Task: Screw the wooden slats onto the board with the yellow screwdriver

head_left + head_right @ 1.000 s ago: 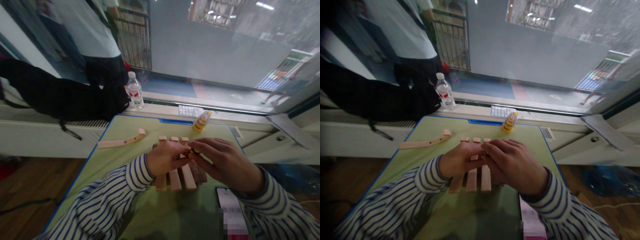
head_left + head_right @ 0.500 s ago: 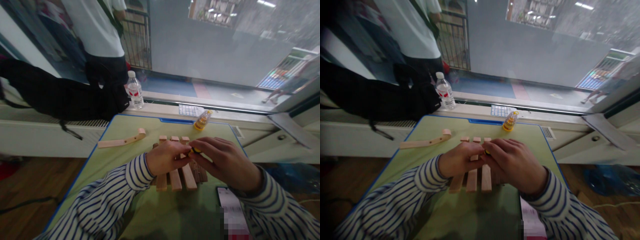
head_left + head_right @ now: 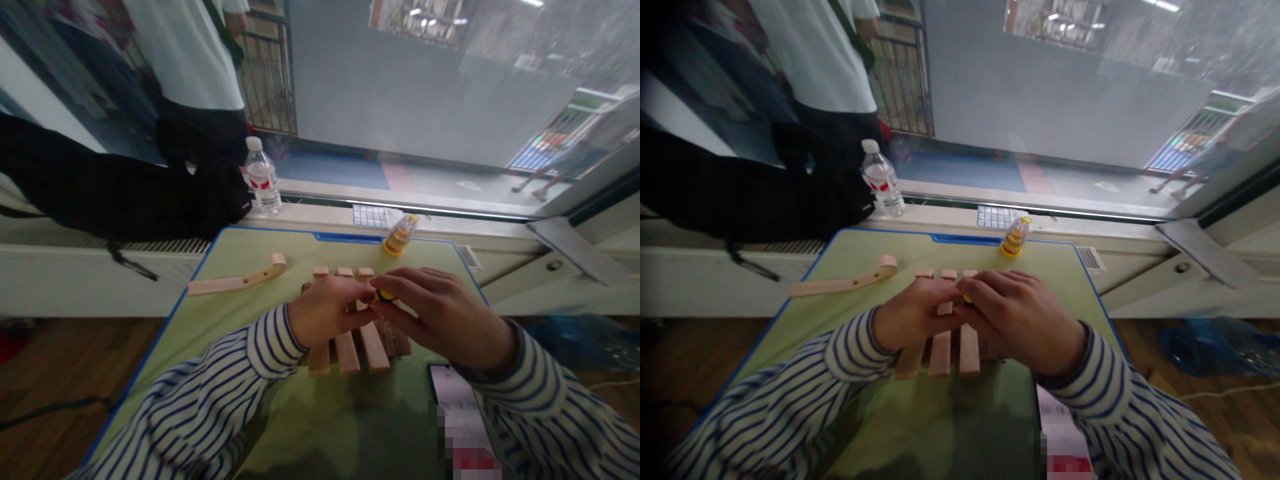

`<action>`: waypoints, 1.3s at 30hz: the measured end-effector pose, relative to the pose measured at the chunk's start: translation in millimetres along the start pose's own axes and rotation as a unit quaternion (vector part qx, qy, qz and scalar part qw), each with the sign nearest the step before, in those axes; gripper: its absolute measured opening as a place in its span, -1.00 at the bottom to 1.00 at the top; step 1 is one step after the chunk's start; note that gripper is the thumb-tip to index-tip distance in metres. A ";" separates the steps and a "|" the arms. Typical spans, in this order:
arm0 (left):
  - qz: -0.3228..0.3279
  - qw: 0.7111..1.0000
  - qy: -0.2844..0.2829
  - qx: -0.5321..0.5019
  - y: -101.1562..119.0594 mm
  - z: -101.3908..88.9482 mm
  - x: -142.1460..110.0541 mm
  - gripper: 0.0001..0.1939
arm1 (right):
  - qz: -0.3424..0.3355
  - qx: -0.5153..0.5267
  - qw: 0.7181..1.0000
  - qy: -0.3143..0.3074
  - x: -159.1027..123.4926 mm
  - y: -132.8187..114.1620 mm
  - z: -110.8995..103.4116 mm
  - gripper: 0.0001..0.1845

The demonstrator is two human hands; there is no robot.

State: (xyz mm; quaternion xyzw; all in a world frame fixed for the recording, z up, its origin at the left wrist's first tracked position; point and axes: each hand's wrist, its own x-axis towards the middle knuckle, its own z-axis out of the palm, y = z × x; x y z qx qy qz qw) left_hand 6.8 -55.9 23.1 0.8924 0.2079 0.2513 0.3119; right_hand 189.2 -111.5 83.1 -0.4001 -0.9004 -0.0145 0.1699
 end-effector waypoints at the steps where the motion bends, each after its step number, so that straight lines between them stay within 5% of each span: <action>1: 0.003 1.000 -0.001 -0.001 -0.2 0.0 -0.2 -0.83 | 0.001 -0.003 1.000 -0.001 0.5 -0.2 -0.5 -0.73; 10: 0.012 1.000 -0.008 -0.002 -2.0 -0.6 -1.2 -0.80 | -0.004 0.000 1.000 -0.021 -0.1 -0.3 -4.3 -0.59; 39: 0.039 0.999 0.005 0.010 2.0 -0.8 0.4 -0.90 | 0.016 0.011 1.000 0.007 -2.4 -0.3 3.8 -0.73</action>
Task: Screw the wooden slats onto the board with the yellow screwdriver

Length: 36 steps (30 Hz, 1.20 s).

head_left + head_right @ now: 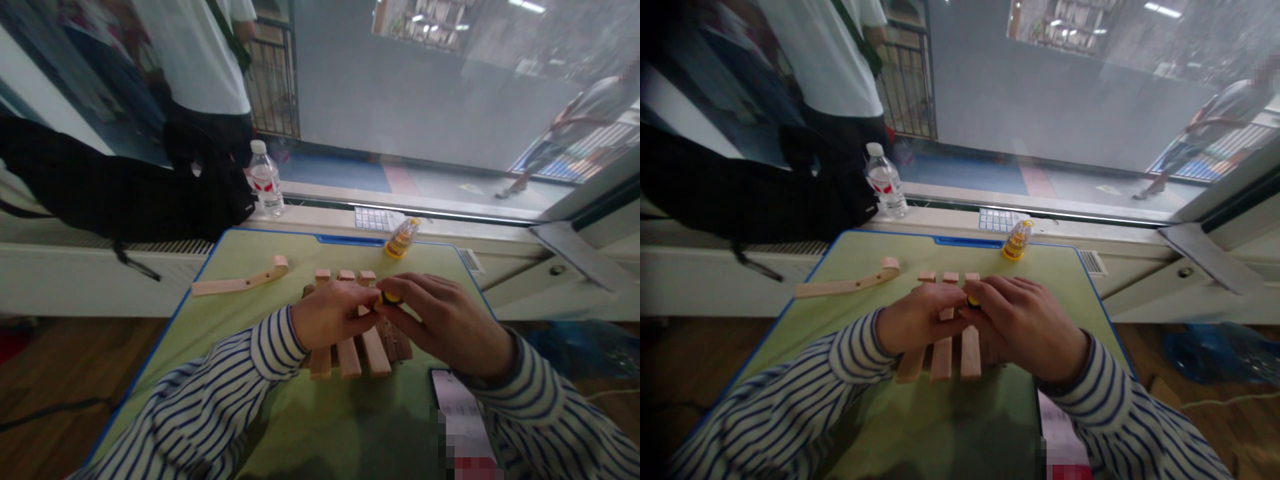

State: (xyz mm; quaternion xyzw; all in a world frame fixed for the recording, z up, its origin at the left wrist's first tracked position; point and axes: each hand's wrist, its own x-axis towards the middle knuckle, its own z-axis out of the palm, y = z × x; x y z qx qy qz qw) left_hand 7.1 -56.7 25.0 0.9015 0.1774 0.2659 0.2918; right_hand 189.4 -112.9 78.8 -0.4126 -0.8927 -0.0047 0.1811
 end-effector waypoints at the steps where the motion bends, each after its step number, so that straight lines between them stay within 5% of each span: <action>1: 0.000 1.000 0.006 -0.001 0.1 0.3 0.1 -0.91 | 0.000 -0.003 1.000 0.002 0.0 -0.1 0.0 -0.73; 18: -0.029 0.999 0.017 -0.028 -1.7 0.5 -3.0 -0.80 | -0.009 -0.009 1.000 -0.019 -2.0 -4.8 -7.0 -0.59; 36: -0.014 1.000 -0.017 -0.020 -5.0 -0.6 -3.2 -0.85 | -0.009 -0.010 1.000 -0.017 -2.1 -3.0 -4.8 -0.71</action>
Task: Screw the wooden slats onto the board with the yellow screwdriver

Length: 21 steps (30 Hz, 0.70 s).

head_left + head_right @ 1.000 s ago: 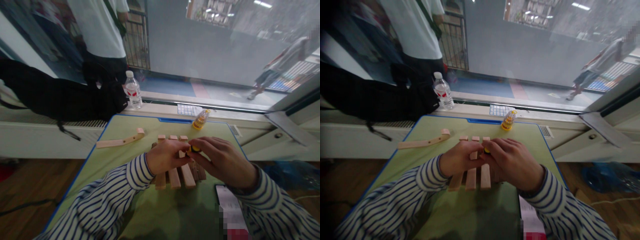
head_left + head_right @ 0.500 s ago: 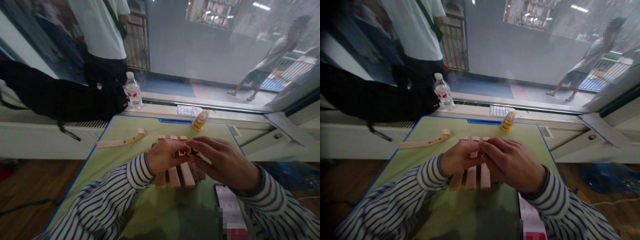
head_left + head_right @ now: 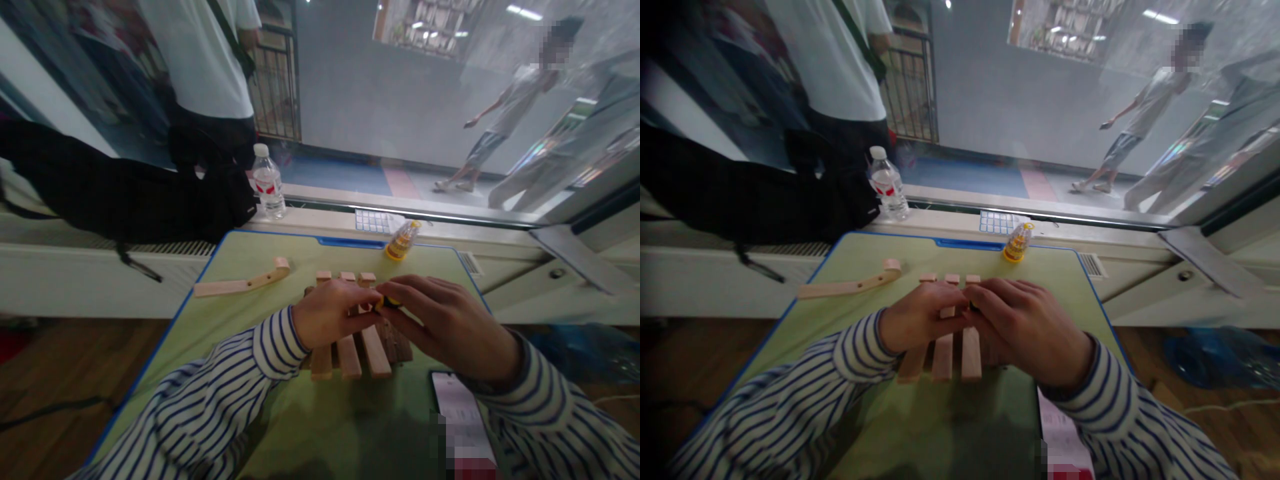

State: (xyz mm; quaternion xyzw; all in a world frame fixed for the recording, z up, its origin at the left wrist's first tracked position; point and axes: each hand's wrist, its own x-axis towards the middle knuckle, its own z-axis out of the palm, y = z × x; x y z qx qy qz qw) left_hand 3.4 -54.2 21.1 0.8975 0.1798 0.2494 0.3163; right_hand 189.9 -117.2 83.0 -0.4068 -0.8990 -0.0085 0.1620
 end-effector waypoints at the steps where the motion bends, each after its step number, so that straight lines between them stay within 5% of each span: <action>1: 0.002 1.000 0.000 0.002 0.0 -0.3 0.1 -0.86 | 0.001 0.000 1.000 -0.001 0.1 0.1 0.2 -0.71; 21: 0.002 0.999 0.040 -0.013 -0.4 -0.6 0.1 -0.81 | 0.004 -0.002 1.000 0.014 1.2 3.4 2.1 -0.70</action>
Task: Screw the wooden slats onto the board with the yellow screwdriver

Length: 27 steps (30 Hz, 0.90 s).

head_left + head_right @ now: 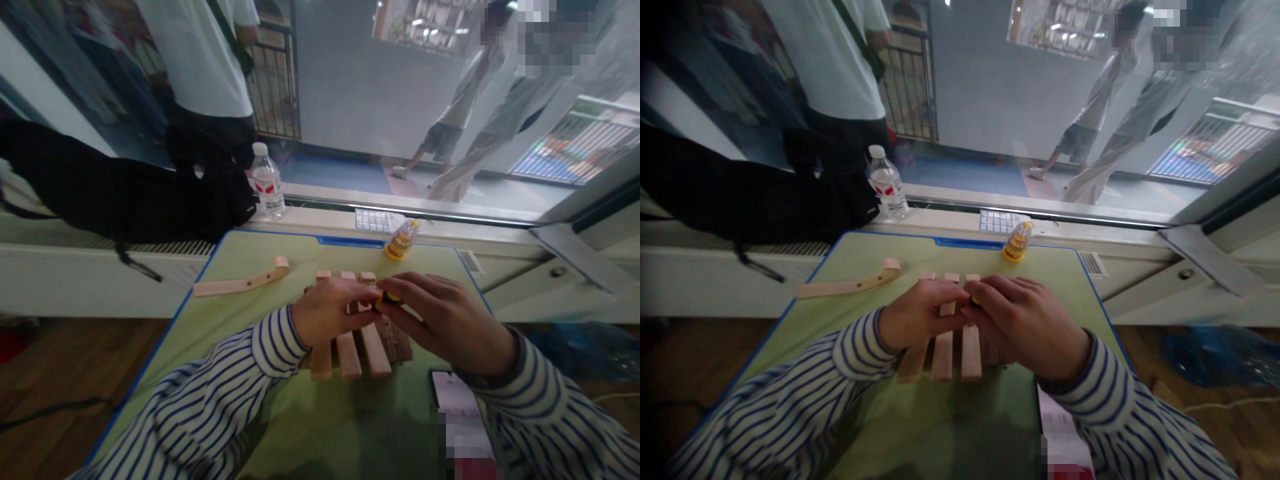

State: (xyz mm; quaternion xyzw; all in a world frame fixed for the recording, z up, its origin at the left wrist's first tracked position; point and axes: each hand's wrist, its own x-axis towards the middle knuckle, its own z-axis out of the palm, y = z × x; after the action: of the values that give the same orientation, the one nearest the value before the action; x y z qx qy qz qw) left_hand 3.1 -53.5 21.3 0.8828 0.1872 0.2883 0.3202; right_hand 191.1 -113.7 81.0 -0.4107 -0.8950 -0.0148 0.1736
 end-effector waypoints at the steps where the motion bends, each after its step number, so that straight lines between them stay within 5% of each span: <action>1: 0.004 1.000 0.001 0.000 0.3 -0.1 0.1 -0.83 | -0.001 -0.003 1.000 -0.002 0.2 0.2 -0.4 -0.70; 27: 0.024 0.999 -0.034 0.023 3.2 -1.1 1.6 -0.85 | -0.003 -0.025 1.000 -0.002 -3.1 -2.6 -3.7 -0.71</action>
State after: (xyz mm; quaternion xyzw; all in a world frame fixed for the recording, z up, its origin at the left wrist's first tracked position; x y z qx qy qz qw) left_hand 4.0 -54.4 24.8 0.9034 0.1616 0.2612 0.2991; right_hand 192.2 -118.3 83.8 -0.4121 -0.8960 -0.0368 0.1612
